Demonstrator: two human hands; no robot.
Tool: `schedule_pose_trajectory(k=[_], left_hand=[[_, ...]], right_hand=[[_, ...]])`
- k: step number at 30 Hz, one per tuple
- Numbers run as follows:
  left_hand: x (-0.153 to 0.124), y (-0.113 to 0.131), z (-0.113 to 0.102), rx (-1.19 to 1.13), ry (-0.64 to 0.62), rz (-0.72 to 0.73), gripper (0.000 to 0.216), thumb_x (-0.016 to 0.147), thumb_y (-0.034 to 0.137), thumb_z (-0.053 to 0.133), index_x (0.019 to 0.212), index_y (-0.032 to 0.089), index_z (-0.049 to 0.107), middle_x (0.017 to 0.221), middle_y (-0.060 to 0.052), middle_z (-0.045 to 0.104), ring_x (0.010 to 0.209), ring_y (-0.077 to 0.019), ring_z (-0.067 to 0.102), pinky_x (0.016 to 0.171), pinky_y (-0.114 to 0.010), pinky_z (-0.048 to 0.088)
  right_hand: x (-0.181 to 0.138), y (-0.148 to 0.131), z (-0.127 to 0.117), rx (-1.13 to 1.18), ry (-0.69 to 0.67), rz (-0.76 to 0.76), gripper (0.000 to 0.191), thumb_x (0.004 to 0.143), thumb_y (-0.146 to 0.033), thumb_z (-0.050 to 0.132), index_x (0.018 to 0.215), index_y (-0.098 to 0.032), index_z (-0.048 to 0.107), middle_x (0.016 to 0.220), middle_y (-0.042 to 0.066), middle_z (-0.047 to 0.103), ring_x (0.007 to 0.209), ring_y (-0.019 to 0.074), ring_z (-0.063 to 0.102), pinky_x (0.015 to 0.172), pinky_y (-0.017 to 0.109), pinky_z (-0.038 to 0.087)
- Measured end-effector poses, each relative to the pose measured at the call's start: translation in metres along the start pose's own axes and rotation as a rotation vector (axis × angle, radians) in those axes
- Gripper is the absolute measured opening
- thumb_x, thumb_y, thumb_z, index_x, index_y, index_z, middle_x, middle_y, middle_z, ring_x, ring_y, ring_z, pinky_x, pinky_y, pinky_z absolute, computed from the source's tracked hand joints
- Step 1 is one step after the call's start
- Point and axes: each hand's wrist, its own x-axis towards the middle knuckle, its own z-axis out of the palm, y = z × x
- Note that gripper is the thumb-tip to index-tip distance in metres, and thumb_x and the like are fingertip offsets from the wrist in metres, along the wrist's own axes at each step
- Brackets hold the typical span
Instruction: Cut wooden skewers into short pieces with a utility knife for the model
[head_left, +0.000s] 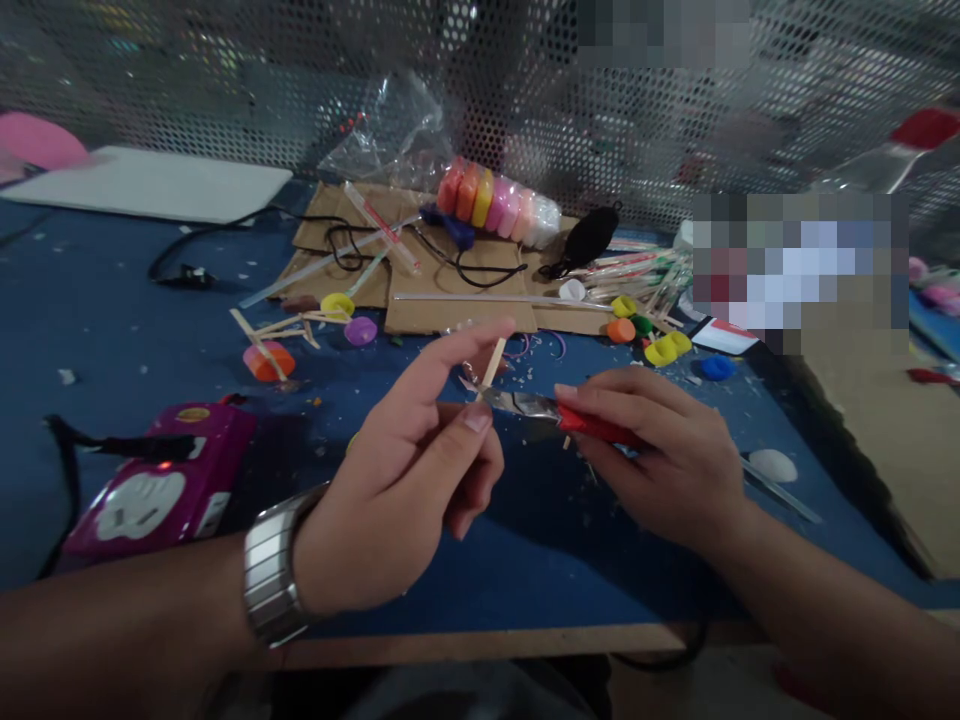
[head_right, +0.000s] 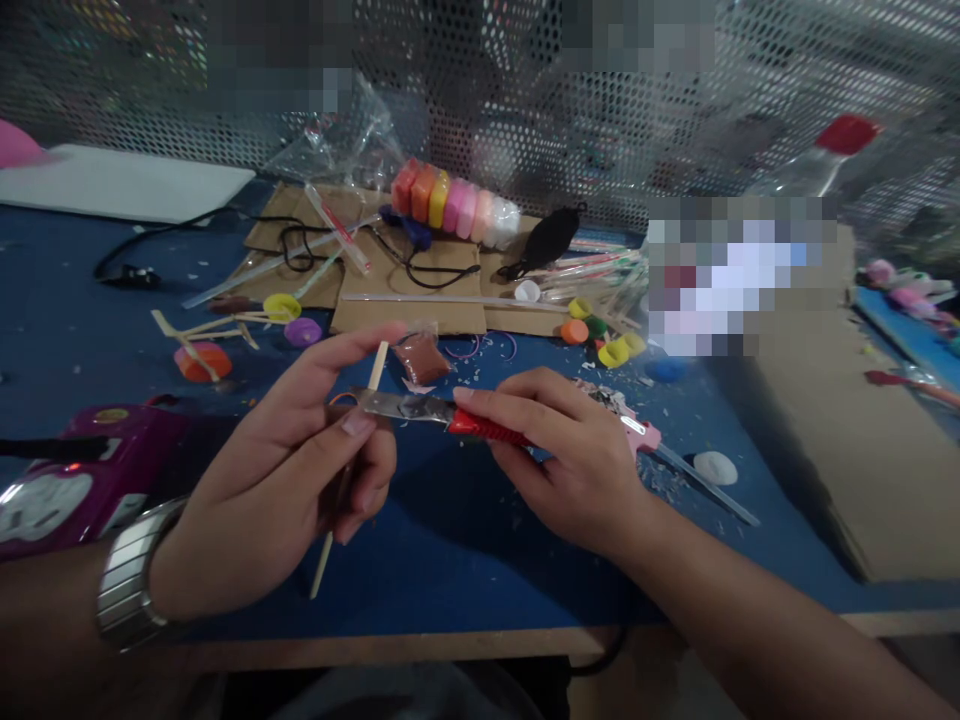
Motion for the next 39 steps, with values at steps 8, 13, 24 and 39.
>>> schedule_pose_trajectory(k=[8,13,24,39], left_hand=[[-0.0018,0.0018,0.0011,0.0,0.001,0.058,0.048,0.114,0.034,0.051,0.161,0.042,0.047,0.06,0.008,0.054,0.046,-0.008,0.045,0.041,-0.011,0.043],[-0.0042,0.0014,-0.0004,0.01,-0.015,0.058,0.047,0.115,0.031,0.048,0.162,0.041,0.044,0.06,0.009,0.054,0.046,-0.0079,0.045,0.042,-0.011,0.042],[-0.0028,-0.0026,-0.002,0.001,-0.021,0.04,0.043,0.115,0.039,0.048,0.157,0.037,0.04,0.059,0.008,0.055,0.044,-0.0105,0.046,0.039,-0.016,0.039],[-0.0044,-0.0006,-0.0027,0.082,-0.041,0.101,0.034,0.115,0.042,0.052,0.148,0.039,0.044,0.061,0.009,0.053,0.046,-0.0094,0.047,0.042,-0.016,0.04]], right_hand=[[-0.0023,0.0011,-0.0001,-0.008,0.009,0.012,0.042,0.099,-0.008,0.069,0.134,-0.029,0.075,0.11,0.006,0.077,0.092,0.0189,0.076,0.078,0.032,0.064],[-0.0026,0.0018,-0.0005,-0.031,0.024,-0.008,0.042,0.098,-0.007,0.07,0.134,-0.029,0.076,0.109,0.006,0.077,0.092,0.0189,0.076,0.08,0.032,0.064],[0.0006,-0.0001,-0.003,-0.061,0.014,-0.024,0.043,0.098,-0.008,0.07,0.133,-0.032,0.078,0.105,0.005,0.077,0.087,0.019,0.076,0.075,0.031,0.064],[0.0002,-0.0023,-0.0075,-0.04,0.026,-0.024,0.047,0.092,-0.003,0.068,0.129,-0.03,0.081,0.104,0.006,0.076,0.085,0.0191,0.075,0.072,0.031,0.063]])
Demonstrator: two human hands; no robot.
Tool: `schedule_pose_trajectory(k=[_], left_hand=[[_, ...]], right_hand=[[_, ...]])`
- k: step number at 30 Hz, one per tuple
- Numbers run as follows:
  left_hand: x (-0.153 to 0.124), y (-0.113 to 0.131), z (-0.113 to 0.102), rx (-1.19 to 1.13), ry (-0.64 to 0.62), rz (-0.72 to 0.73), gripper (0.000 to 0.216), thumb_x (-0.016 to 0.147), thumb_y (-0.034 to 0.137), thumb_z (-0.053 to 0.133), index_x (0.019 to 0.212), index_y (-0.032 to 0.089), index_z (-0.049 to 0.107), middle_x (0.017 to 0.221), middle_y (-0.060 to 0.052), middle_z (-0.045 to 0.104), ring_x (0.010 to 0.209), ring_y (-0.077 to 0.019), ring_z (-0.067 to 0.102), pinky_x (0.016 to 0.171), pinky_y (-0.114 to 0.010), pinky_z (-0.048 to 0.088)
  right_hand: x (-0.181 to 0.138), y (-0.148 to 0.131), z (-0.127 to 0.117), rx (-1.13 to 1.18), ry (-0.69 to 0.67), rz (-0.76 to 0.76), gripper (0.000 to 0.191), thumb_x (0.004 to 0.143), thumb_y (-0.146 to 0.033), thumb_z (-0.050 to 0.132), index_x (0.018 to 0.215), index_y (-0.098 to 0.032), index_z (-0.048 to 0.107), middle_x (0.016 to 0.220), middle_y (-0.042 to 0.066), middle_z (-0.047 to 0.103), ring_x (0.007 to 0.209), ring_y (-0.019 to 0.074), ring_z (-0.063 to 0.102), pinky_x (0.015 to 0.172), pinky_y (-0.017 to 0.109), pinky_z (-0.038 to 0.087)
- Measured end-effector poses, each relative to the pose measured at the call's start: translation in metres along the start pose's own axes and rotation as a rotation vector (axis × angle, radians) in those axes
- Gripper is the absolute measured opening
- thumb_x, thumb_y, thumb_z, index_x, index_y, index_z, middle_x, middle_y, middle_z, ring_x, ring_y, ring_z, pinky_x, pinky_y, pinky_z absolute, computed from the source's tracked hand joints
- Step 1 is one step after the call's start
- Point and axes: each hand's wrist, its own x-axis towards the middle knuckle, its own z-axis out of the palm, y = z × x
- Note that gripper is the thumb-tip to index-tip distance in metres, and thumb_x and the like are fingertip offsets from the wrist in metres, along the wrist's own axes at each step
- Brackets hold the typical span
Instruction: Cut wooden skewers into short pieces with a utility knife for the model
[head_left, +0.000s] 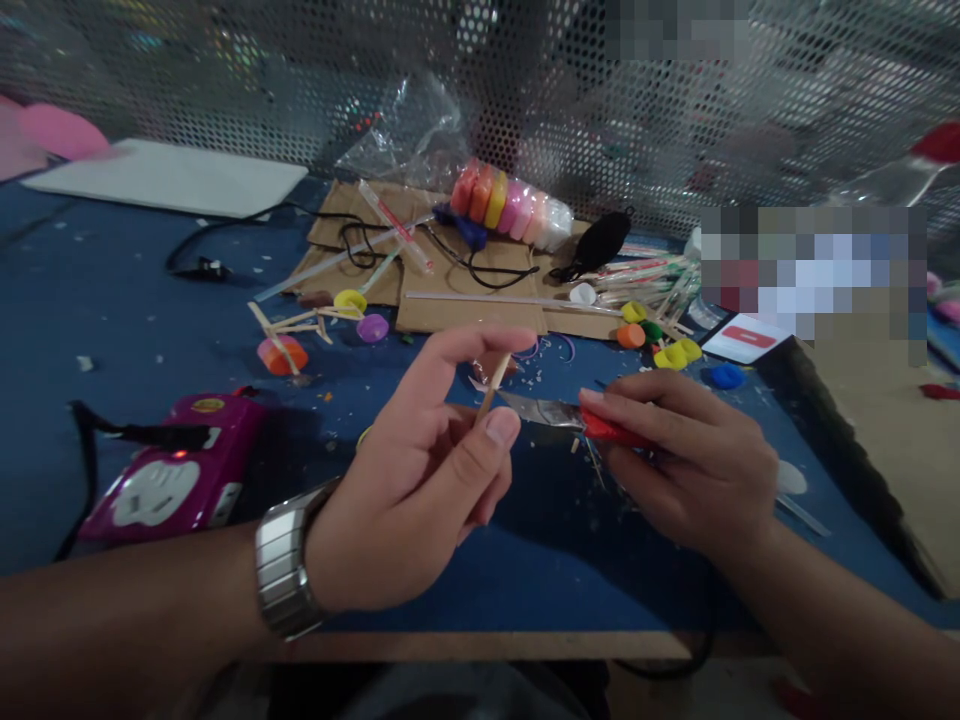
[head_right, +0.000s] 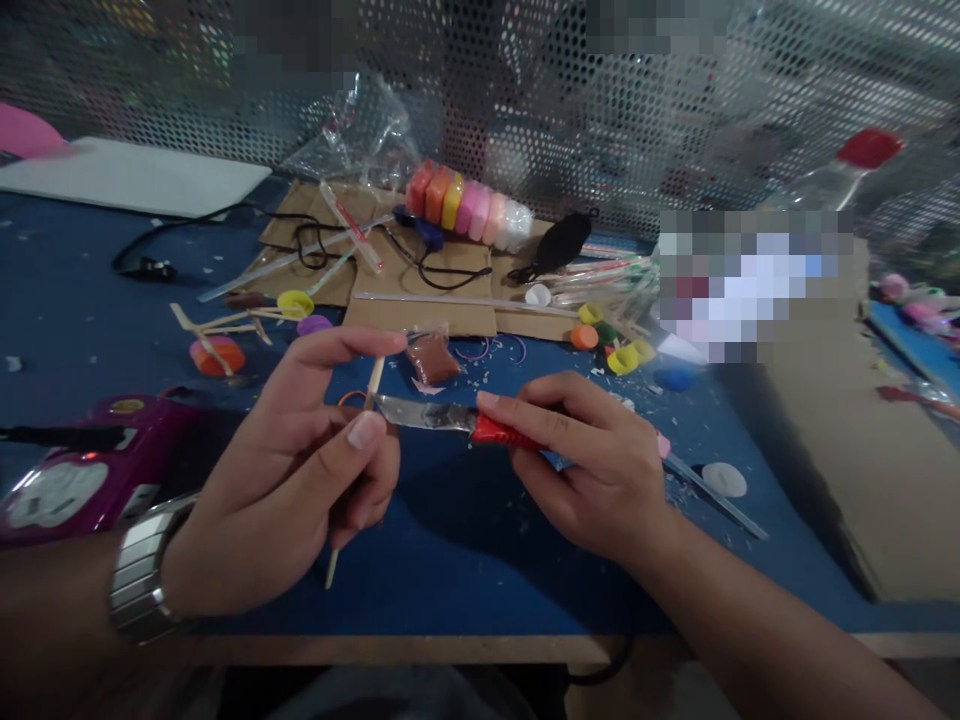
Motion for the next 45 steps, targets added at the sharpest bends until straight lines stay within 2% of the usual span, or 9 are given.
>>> schedule_pose_trajectory(k=[5,14,20,24,29,34,39,45], left_hand=[[-0.0008,-0.0019,-0.0016,-0.019,-0.015,0.007,0.036,0.115,0.044,0.053,0.149,0.039,0.044,0.06,0.009,0.054,0.045,-0.0081,0.046,0.041,-0.013,0.041],[0.0011,-0.0021,-0.0004,-0.027,0.002,0.006,0.036,0.115,0.043,0.052,0.149,0.036,0.045,0.059,0.01,0.052,0.043,-0.0081,0.046,0.04,-0.013,0.043],[0.0036,0.0006,0.001,-0.085,-0.016,0.051,0.029,0.114,0.033,0.056,0.142,0.033,0.047,0.059,0.012,0.05,0.043,-0.0061,0.044,0.042,-0.012,0.041],[0.0056,-0.0002,0.0009,-0.131,-0.051,0.057,0.033,0.112,0.033,0.062,0.141,0.032,0.048,0.057,0.014,0.044,0.041,-0.0053,0.04,0.041,-0.012,0.039],[0.007,0.0002,0.0012,-0.14,-0.042,0.048,0.027,0.112,0.031,0.061,0.137,0.034,0.05,0.058,0.013,0.044,0.04,-0.0049,0.037,0.039,-0.012,0.037],[0.0059,-0.0011,0.002,-0.115,-0.03,0.032,0.031,0.112,0.037,0.06,0.142,0.035,0.049,0.058,0.012,0.044,0.041,-0.0057,0.037,0.039,-0.013,0.035],[0.0035,-0.0039,0.0026,-0.086,-0.019,0.038,0.035,0.113,0.04,0.059,0.146,0.035,0.05,0.06,0.011,0.046,0.043,-0.0058,0.038,0.041,-0.013,0.037],[0.0021,-0.0053,0.0014,-0.064,-0.021,0.082,0.032,0.114,0.038,0.059,0.146,0.041,0.053,0.064,0.01,0.05,0.046,-0.0043,0.039,0.045,-0.012,0.042]], right_hand=[[-0.0006,0.0004,-0.0001,-0.023,0.007,-0.006,0.048,0.092,-0.004,0.068,0.13,-0.031,0.081,0.103,0.005,0.076,0.085,0.0187,0.076,0.071,0.03,0.062],[0.0002,0.0005,-0.0001,-0.054,0.007,-0.025,0.04,0.092,-0.004,0.071,0.125,-0.024,0.081,0.103,0.005,0.077,0.084,0.0164,0.076,0.073,0.026,0.062],[0.0005,0.001,-0.0004,-0.036,0.003,-0.023,0.039,0.093,-0.003,0.068,0.124,-0.023,0.082,0.102,0.006,0.077,0.084,0.017,0.076,0.072,0.027,0.063],[-0.0001,0.0007,0.0,-0.03,0.007,-0.015,0.04,0.094,-0.005,0.069,0.125,-0.024,0.083,0.103,0.007,0.077,0.083,0.0182,0.076,0.072,0.028,0.063],[-0.0011,-0.0003,0.0007,-0.049,-0.002,-0.017,0.045,0.092,-0.003,0.069,0.127,-0.027,0.083,0.104,0.006,0.078,0.084,0.0197,0.077,0.072,0.03,0.064],[-0.0016,-0.0015,0.0006,-0.07,-0.003,-0.02,0.043,0.093,-0.003,0.068,0.127,-0.025,0.083,0.103,0.007,0.077,0.084,0.0194,0.077,0.073,0.03,0.064],[-0.0026,-0.0029,0.0006,-0.07,-0.013,-0.016,0.041,0.093,-0.002,0.067,0.126,-0.021,0.083,0.104,0.009,0.076,0.086,0.0188,0.077,0.076,0.03,0.065],[-0.0024,-0.0036,0.0024,-0.058,-0.012,-0.01,0.044,0.093,-0.001,0.066,0.128,-0.024,0.082,0.105,0.007,0.076,0.086,0.0187,0.077,0.076,0.03,0.065]])
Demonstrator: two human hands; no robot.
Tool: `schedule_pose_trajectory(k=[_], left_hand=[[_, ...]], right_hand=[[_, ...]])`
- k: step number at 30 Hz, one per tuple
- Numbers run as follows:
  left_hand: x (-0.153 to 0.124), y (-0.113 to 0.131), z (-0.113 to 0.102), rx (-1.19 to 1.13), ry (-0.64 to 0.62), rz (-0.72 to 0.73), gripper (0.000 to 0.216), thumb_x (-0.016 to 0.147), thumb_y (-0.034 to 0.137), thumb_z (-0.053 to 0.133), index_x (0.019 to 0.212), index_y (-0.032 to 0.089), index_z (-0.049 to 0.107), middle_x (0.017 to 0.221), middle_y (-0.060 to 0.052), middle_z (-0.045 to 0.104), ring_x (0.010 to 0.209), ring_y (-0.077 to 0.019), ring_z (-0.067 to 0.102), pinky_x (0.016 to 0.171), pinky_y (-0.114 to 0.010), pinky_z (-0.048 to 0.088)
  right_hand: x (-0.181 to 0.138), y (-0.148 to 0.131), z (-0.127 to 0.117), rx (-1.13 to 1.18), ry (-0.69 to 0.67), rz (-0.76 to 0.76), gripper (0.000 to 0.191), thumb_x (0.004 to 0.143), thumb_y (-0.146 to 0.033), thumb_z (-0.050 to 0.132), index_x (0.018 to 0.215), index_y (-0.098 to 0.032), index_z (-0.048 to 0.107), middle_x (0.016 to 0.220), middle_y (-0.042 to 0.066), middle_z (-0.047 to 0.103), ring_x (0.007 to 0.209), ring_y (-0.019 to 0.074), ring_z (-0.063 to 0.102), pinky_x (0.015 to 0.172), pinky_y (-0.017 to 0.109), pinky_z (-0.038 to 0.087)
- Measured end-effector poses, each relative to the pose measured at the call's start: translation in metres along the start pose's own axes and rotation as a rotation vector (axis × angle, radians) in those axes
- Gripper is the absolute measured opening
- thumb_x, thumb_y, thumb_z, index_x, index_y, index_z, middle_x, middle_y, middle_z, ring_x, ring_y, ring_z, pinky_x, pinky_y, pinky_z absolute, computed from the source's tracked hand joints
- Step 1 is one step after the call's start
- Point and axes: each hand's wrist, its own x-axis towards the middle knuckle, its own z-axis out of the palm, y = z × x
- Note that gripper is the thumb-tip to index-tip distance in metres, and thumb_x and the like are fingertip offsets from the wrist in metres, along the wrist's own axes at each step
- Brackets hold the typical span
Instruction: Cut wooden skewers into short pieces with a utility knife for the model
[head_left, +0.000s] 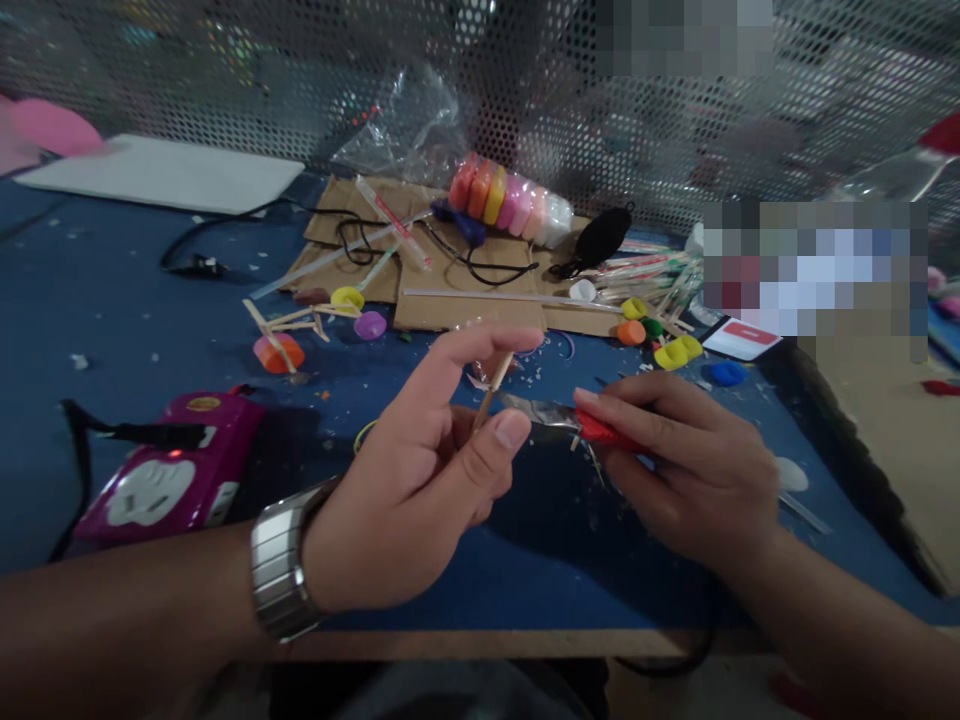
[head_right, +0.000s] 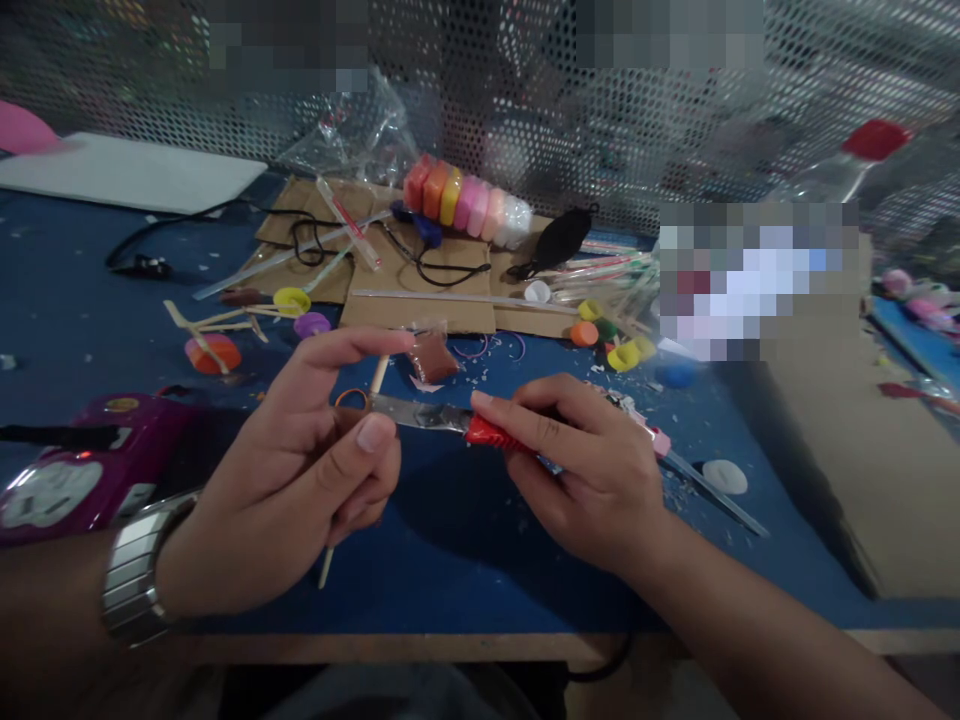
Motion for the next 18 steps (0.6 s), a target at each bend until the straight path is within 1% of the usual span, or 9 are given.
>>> schedule_pose_trajectory(k=[7,9,11,12,13,14,15,16,18], left_hand=[[-0.0002,0.0012,0.0018,0.011,-0.016,0.015,0.032,0.115,0.039,0.057,0.146,0.038,0.052,0.065,0.01,0.048,0.045,-0.0051,0.041,0.042,-0.014,0.04],[0.0,0.0011,0.002,0.004,-0.013,0.017,0.031,0.114,0.04,0.058,0.145,0.038,0.054,0.076,0.008,0.054,0.045,-0.0035,0.04,0.042,-0.015,0.041],[0.0002,0.0009,0.002,-0.006,-0.021,0.015,0.03,0.114,0.04,0.059,0.144,0.039,0.055,0.097,0.003,0.063,0.046,-0.001,0.041,0.042,-0.016,0.041],[0.0002,0.0009,0.002,-0.005,-0.027,0.013,0.03,0.114,0.041,0.058,0.144,0.04,0.055,0.106,0.001,0.065,0.047,-0.0002,0.041,0.042,-0.017,0.041],[0.0002,0.001,0.002,0.002,-0.031,0.014,0.03,0.114,0.041,0.058,0.144,0.04,0.055,0.111,0.0,0.065,0.047,0.0002,0.042,0.041,-0.017,0.04],[0.0001,0.0013,0.002,0.012,-0.035,0.014,0.03,0.114,0.041,0.058,0.144,0.04,0.055,0.112,0.0,0.066,0.047,0.0,0.043,0.041,-0.017,0.039],[-0.0001,0.0016,0.002,0.02,-0.039,0.014,0.03,0.114,0.041,0.057,0.144,0.039,0.055,0.106,0.001,0.066,0.047,-0.0007,0.043,0.04,-0.017,0.038],[-0.0004,0.002,0.002,0.025,-0.044,0.013,0.03,0.115,0.042,0.056,0.144,0.039,0.054,0.097,0.002,0.064,0.046,-0.0016,0.044,0.04,-0.017,0.037],[-0.001,0.0026,0.002,0.024,-0.06,0.007,0.029,0.116,0.041,0.055,0.145,0.039,0.053,0.079,0.007,0.057,0.046,-0.0032,0.044,0.041,-0.016,0.036]], right_hand=[[0.0005,-0.0025,-0.0003,-0.001,0.002,-0.001,0.045,0.095,-0.003,0.066,0.13,-0.027,0.081,0.105,0.006,0.076,0.087,0.0183,0.076,0.076,0.03,0.065],[-0.0001,-0.0031,0.0001,0.015,0.002,0.005,0.046,0.095,-0.003,0.065,0.13,-0.029,0.081,0.104,0.006,0.075,0.086,0.0185,0.076,0.075,0.031,0.065],[-0.0005,-0.0032,0.0001,0.032,-0.001,0.01,0.048,0.095,-0.003,0.065,0.131,-0.03,0.081,0.104,0.006,0.075,0.085,0.0185,0.076,0.074,0.031,0.065],[-0.0006,-0.0032,0.0,0.035,0.001,0.013,0.049,0.095,-0.003,0.064,0.132,-0.031,0.081,0.104,0.006,0.075,0.084,0.0186,0.076,0.073,0.031,0.065],[-0.0006,-0.0031,-0.0003,0.035,0.001,0.016,0.049,0.096,-0.003,0.064,0.132,-0.031,0.08,0.104,0.006,0.076,0.084,0.0188,0.076,0.073,0.031,0.065],[-0.0004,-0.0031,-0.0007,0.034,-0.001,0.016,0.048,0.096,-0.004,0.064,0.133,-0.031,0.08,0.104,0.006,0.076,0.084,0.019,0.076,0.073,0.032,0.065],[-0.0002,-0.0031,-0.0011,0.034,-0.005,0.017,0.048,0.096,-0.004,0.064,0.133,-0.031,0.08,0.104,0.006,0.076,0.084,0.019,0.076,0.073,0.031,0.065],[0.0001,-0.0033,-0.0015,0.037,-0.01,0.017,0.048,0.097,-0.004,0.064,0.133,-0.031,0.08,0.104,0.006,0.076,0.084,0.0187,0.076,0.073,0.031,0.065],[0.0008,-0.004,-0.0022,0.04,-0.023,0.011,0.046,0.097,-0.004,0.063,0.132,-0.03,0.079,0.105,0.006,0.075,0.084,0.0181,0.075,0.073,0.03,0.065]])
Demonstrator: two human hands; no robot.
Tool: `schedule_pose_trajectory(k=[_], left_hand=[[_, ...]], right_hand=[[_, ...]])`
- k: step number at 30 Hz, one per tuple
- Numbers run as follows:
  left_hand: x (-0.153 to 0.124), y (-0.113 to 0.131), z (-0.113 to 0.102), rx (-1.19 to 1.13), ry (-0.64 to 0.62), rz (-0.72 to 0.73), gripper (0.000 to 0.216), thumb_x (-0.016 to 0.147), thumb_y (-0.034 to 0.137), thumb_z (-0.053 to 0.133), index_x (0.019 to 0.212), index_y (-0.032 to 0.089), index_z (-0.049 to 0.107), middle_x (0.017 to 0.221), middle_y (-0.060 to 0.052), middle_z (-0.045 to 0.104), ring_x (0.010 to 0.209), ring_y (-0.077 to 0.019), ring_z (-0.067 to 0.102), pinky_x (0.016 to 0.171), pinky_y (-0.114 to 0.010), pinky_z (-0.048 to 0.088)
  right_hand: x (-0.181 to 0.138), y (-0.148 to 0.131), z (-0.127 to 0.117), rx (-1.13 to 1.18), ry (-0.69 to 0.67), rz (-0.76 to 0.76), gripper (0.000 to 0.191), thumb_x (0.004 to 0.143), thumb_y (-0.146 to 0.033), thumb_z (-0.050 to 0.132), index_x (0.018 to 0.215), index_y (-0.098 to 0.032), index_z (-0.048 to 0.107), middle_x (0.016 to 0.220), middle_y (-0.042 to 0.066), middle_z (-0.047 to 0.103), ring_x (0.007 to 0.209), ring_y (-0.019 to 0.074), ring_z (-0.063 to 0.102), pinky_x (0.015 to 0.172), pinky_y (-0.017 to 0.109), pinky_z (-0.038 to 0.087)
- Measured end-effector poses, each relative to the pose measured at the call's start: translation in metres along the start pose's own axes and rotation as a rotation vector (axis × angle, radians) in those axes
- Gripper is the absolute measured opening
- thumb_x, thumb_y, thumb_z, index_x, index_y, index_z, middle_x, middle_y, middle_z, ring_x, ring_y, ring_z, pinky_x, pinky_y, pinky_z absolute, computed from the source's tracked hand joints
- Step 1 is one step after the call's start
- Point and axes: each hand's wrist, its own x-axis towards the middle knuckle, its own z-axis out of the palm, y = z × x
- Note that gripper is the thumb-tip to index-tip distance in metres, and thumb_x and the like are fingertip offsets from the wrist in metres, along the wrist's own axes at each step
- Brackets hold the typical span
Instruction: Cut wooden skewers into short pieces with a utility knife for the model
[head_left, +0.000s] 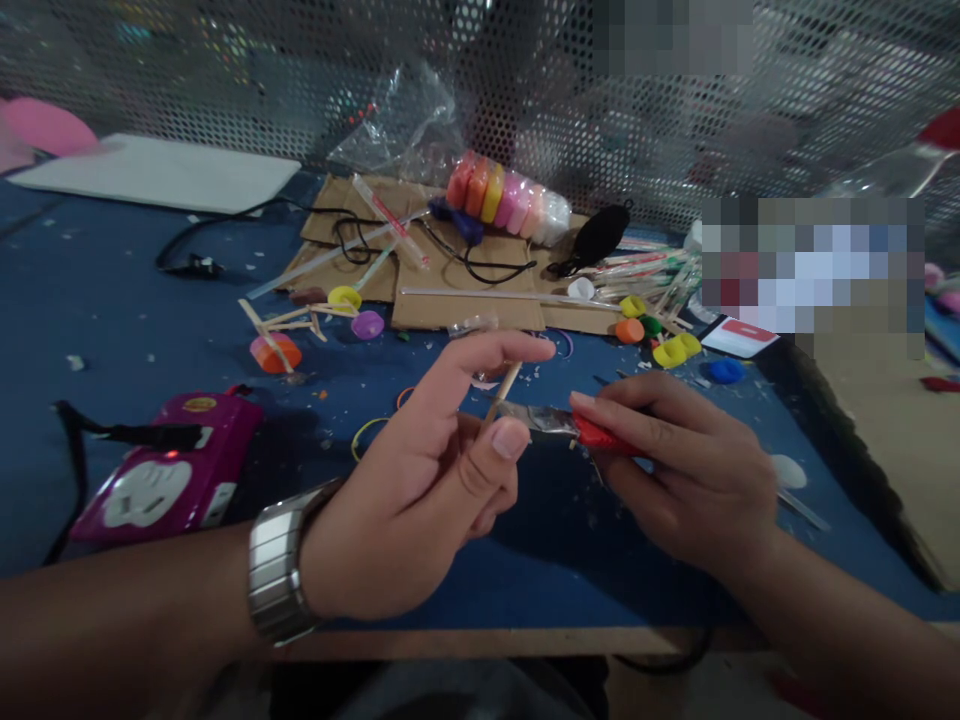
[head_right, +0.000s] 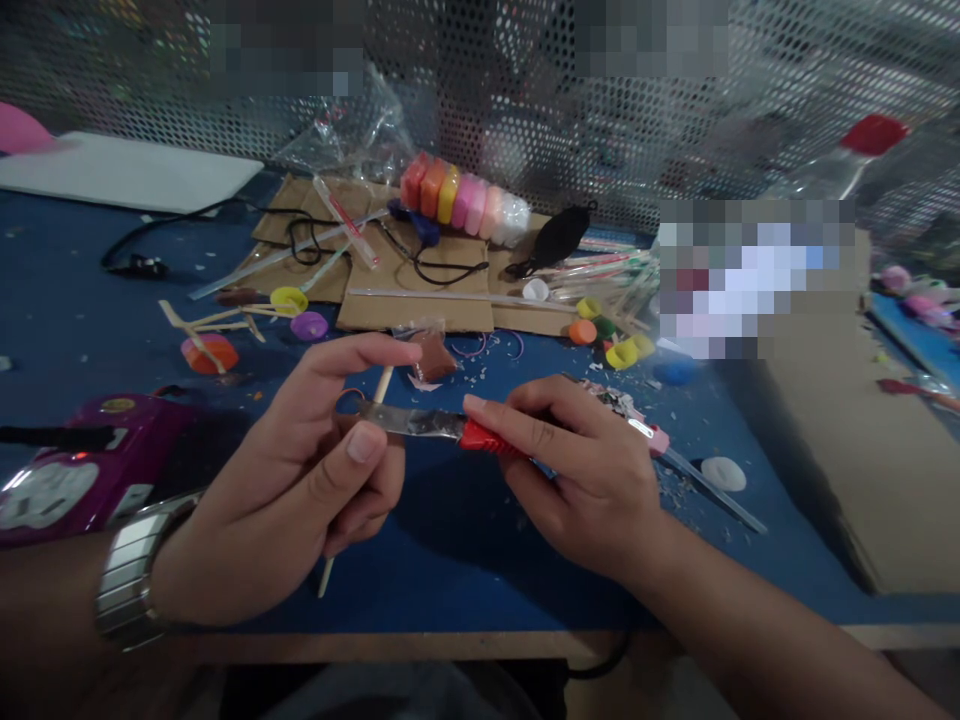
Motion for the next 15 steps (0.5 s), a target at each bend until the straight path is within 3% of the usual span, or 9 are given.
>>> schedule_pose_trajectory(k=[4,10,15], left_hand=[[-0.0011,0.0002,0.0002,-0.035,-0.034,-0.001,0.029,0.117,0.041,0.053,0.145,0.039,0.051,0.067,0.01,0.05,0.047,-0.0041,0.044,0.042,-0.014,0.035],[-0.0021,-0.0001,0.0007,-0.06,-0.062,-0.008,0.031,0.117,0.045,0.05,0.147,0.038,0.05,0.068,0.008,0.05,0.049,-0.0058,0.044,0.042,-0.016,0.033],[-0.0028,-0.0012,-0.001,-0.092,-0.12,-0.025,0.036,0.116,0.045,0.051,0.152,0.043,0.047,0.069,0.007,0.044,0.05,-0.0088,0.039,0.042,-0.02,0.031]], right_hand=[[0.0002,-0.0012,-0.0002,-0.007,-0.006,-0.003,0.045,0.096,-0.003,0.062,0.13,-0.026,0.079,0.105,0.007,0.076,0.085,0.0179,0.076,0.074,0.03,0.065],[-0.0017,-0.0014,-0.0004,0.004,-0.013,-0.005,0.049,0.096,-0.004,0.064,0.134,-0.031,0.078,0.106,0.006,0.076,0.084,0.019,0.076,0.072,0.031,0.065],[-0.0013,-0.002,-0.0004,0.026,-0.019,-0.006,0.054,0.095,-0.004,0.064,0.138,-0.034,0.076,0.106,0.005,0.077,0.082,0.0193,0.076,0.07,0.031,0.065]])
